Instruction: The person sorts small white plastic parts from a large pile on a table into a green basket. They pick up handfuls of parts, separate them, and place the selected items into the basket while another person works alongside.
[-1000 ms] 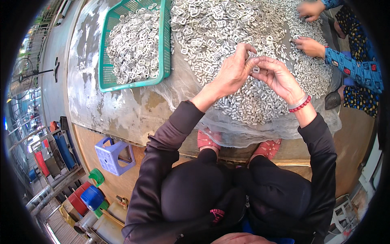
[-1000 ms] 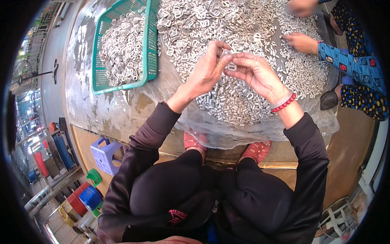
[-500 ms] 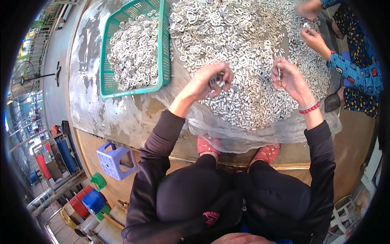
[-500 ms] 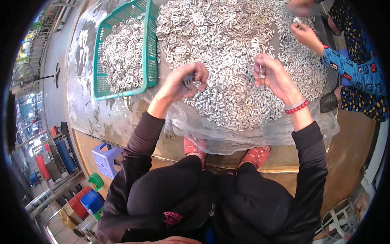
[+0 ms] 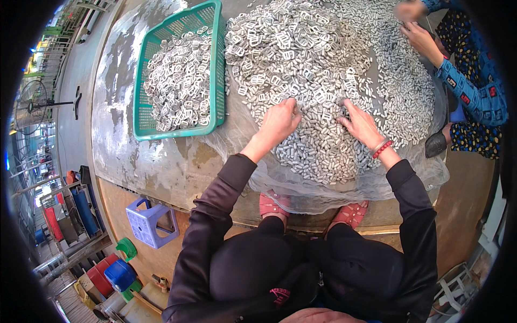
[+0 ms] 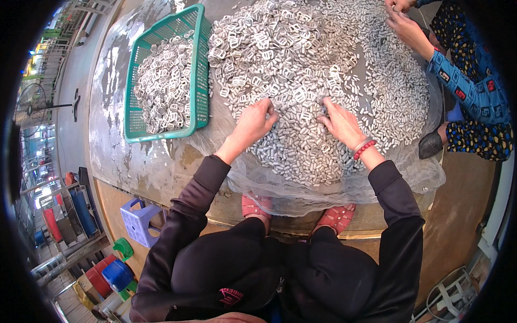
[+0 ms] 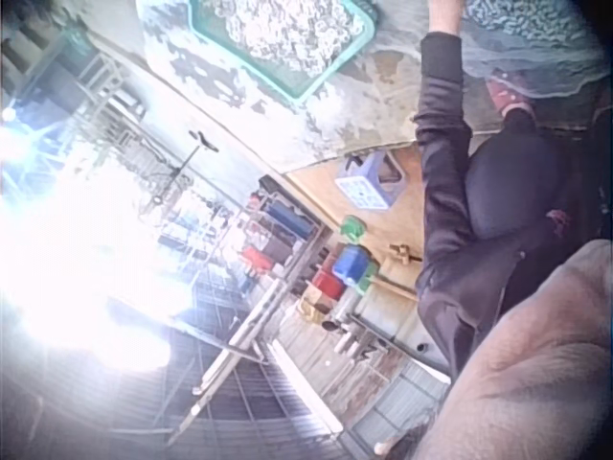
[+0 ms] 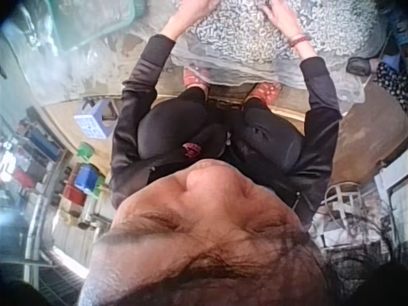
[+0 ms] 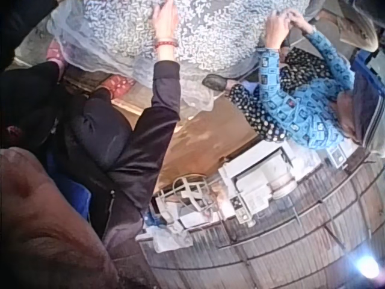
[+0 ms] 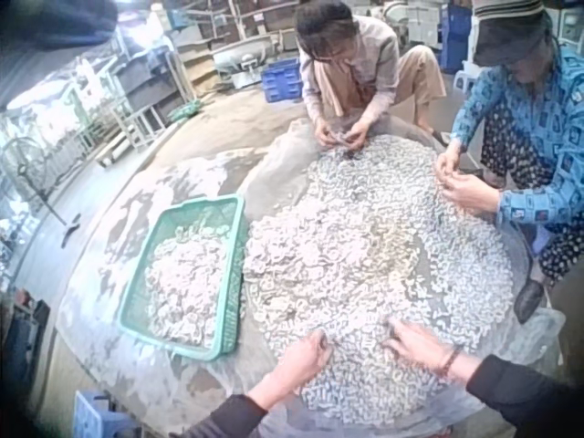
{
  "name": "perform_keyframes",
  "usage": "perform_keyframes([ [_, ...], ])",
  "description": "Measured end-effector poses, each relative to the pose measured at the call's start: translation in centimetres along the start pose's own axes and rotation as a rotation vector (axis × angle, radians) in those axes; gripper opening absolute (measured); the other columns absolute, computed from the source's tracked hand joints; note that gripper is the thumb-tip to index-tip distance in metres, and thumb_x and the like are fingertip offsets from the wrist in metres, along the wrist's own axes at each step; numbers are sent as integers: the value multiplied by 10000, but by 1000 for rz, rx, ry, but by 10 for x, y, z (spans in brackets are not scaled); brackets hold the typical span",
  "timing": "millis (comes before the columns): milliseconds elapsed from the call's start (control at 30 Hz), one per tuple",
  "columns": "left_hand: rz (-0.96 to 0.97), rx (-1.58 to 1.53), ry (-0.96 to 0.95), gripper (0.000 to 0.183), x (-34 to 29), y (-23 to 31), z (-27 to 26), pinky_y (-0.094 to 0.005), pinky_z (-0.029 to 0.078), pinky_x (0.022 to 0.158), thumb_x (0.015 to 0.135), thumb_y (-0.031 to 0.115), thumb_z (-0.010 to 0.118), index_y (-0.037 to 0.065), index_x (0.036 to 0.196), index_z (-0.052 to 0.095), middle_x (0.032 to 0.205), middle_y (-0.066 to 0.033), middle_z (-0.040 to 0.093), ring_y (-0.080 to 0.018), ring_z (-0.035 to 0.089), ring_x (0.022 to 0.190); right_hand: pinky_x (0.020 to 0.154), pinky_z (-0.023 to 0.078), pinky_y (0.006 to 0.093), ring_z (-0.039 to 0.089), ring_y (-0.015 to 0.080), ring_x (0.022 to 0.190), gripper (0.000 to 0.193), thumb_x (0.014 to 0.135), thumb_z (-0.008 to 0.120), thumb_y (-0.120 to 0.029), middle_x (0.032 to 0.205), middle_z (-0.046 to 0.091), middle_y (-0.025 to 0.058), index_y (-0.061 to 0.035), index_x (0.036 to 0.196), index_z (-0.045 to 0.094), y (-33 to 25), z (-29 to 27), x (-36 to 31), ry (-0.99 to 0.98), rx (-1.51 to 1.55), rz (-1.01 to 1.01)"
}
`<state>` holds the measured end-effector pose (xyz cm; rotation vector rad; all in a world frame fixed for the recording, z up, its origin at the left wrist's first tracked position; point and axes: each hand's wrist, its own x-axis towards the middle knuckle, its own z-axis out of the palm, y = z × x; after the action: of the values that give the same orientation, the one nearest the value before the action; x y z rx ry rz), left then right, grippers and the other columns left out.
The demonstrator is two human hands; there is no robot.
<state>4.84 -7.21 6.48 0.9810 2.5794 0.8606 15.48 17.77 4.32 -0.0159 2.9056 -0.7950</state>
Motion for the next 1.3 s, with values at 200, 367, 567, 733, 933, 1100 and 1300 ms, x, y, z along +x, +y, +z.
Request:
perform_keyframes([
  [200, -389, -1459, -292, 102, 16, 13, -31, -251, 423, 437, 780, 27, 491, 92, 742, 424, 850, -76, 532, -163, 556, 742, 648, 451, 438, 601, 386, 761, 284, 884, 609, -273, 793, 610, 162, -16, 960, 515, -3, -6, 4, -12, 317, 42],
  [367, -321, -1352, -415, 107, 36, 31, -25, -193, 358, 426, 812, 88, 583, 75, 847, 483, 801, -42, 522, -140, 547, 647, 422, 336, 207, 432, 92, 557, 204, 885, 600, -269, 707, 514, 4, -73, 872, 549, -8, -50, 2, -74, 1629, 497],
  [567, 218, 207, -163, 411, 46, 39, 34, -438, 520, 675, 784, 358, 702, 2, 944, 573, 866, -195, 622, -342, 639, 760, 421, 341, 173, 476, 94, 598, 230, 881, 597, -256, 812, 537, 10, -95, 1036, 543, -13, -80, -19, -233, 1507, 326],
  [733, 106, 44, -111, 298, 56, 21, 12, -436, 516, 674, 830, 277, 635, 0, 809, 528, 841, -156, 620, -281, 650, 780, 558, 479, 405, 608, 253, 675, 371, 834, 668, -271, 732, 597, 121, -28, 1063, 509, -22, -35, -33, -328, 233, 45],
  [933, -200, -1298, -356, 118, 24, 18, -35, -228, 430, 452, 818, 85, 525, 89, 728, 448, 867, -55, 570, -115, 572, 680, 639, 475, 482, 607, 419, 739, 252, 802, 640, -165, 744, 616, 228, -1, 914, 485, -31, 4, -55, -132, -43, 19],
  [1100, -4, -877, -430, 86, 4, 45, 7, -271, 472, 526, 811, 112, 605, 60, 864, 563, 884, -67, 589, -142, 605, 692, 544, 400, 400, 520, 255, 563, 354, 865, 616, -285, 557, 490, 139, 28, 724, 529, -25, -1, -37, -87, 317, 253],
  [1300, 407, 79, -389, 335, -26, 74, 69, -419, 541, 657, 793, 298, 683, 0, 897, 571, 947, -152, 539, -330, 632, 781, 509, 378, 278, 456, 62, 554, 355, 885, 638, -341, 583, 473, -35, -105, 648, 519, -4, -39, -19, -299, 826, 620],
])
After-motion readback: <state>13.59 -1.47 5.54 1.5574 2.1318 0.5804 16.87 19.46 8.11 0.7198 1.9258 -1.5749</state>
